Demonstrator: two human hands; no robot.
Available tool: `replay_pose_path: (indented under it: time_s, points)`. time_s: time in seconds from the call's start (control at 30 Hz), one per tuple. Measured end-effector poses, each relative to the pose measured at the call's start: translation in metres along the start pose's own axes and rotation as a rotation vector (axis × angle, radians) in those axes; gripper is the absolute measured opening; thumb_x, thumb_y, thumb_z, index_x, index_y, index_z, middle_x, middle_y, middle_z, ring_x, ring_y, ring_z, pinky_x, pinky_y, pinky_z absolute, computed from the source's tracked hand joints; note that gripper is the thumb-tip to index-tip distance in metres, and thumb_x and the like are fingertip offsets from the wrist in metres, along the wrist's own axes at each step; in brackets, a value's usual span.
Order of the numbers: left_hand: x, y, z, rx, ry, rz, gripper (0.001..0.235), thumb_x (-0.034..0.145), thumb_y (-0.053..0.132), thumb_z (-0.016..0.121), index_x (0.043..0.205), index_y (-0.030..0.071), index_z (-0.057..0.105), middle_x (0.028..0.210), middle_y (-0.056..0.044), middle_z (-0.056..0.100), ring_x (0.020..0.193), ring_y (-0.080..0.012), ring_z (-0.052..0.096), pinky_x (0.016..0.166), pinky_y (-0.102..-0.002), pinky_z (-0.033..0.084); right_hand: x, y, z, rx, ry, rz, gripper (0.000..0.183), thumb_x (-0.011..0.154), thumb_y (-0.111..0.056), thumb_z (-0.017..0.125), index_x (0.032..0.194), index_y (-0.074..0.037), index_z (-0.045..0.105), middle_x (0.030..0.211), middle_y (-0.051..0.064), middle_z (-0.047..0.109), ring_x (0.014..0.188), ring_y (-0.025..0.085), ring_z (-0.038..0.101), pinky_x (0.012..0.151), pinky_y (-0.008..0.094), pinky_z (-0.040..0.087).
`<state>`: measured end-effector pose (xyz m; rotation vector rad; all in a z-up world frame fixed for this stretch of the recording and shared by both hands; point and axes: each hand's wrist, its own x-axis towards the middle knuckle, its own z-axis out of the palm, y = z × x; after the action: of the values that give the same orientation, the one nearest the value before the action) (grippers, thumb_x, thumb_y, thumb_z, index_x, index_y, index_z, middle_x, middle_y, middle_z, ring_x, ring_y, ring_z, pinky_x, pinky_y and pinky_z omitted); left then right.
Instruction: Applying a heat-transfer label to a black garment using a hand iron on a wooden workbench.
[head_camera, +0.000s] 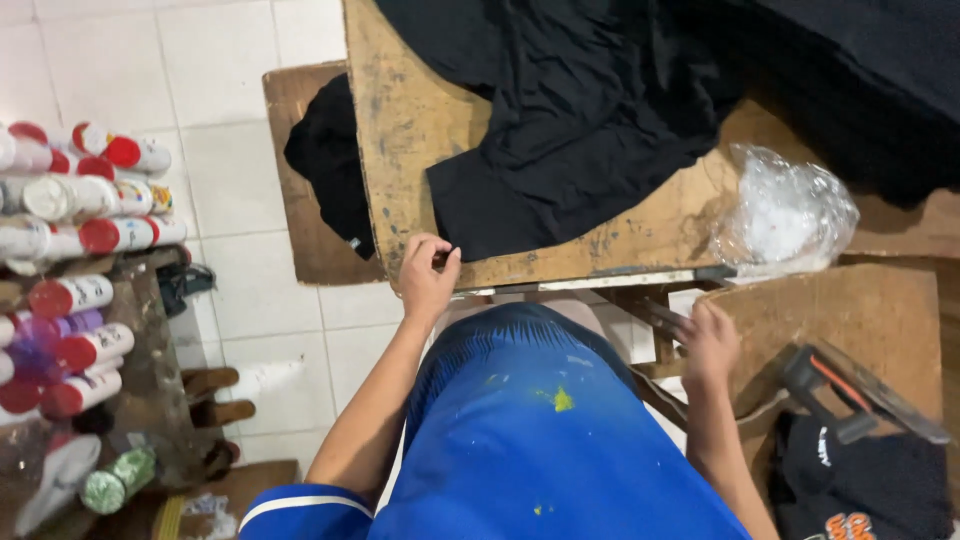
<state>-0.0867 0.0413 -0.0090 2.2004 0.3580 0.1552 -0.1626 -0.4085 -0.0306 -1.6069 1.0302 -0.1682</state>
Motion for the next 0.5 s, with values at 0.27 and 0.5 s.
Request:
replay_pose_path:
  time_s: [0.27, 0.5]
  points:
    - [0.012, 0.017, 0.004, -0.048, 0.016, -0.329, 0.020, 0.091, 0.036, 0.074, 0.100, 0.018, 0.071, 0.085, -0.005, 0.075, 0.080, -0.0273, 0.072, 0.071, -0.040, 0.056, 0.142, -0.091, 0.157, 0.075, -0.467, 0.341, 0.034, 0.099, -0.030, 0.071, 0.121, -0.017, 0.049, 0.094, -0.002, 0.061, 0.073, 0.012, 0.064, 0.062, 0.029, 0.053]
    - [0.013, -0.004, 0.018, -0.040, -0.223, -0.503, 0.028, 0.080, 0.041, 0.081, 0.090, 0.015, 0.074, 0.078, -0.006, 0.072, 0.080, -0.0310, 0.072, 0.070, -0.043, 0.055, 0.127, -0.137, 0.155, -0.114, -0.578, 0.105, 0.033, 0.096, -0.022, 0.081, 0.079, -0.017, 0.053, 0.072, -0.005, 0.053, 0.069, 0.011, 0.062, 0.056, 0.018, 0.044]
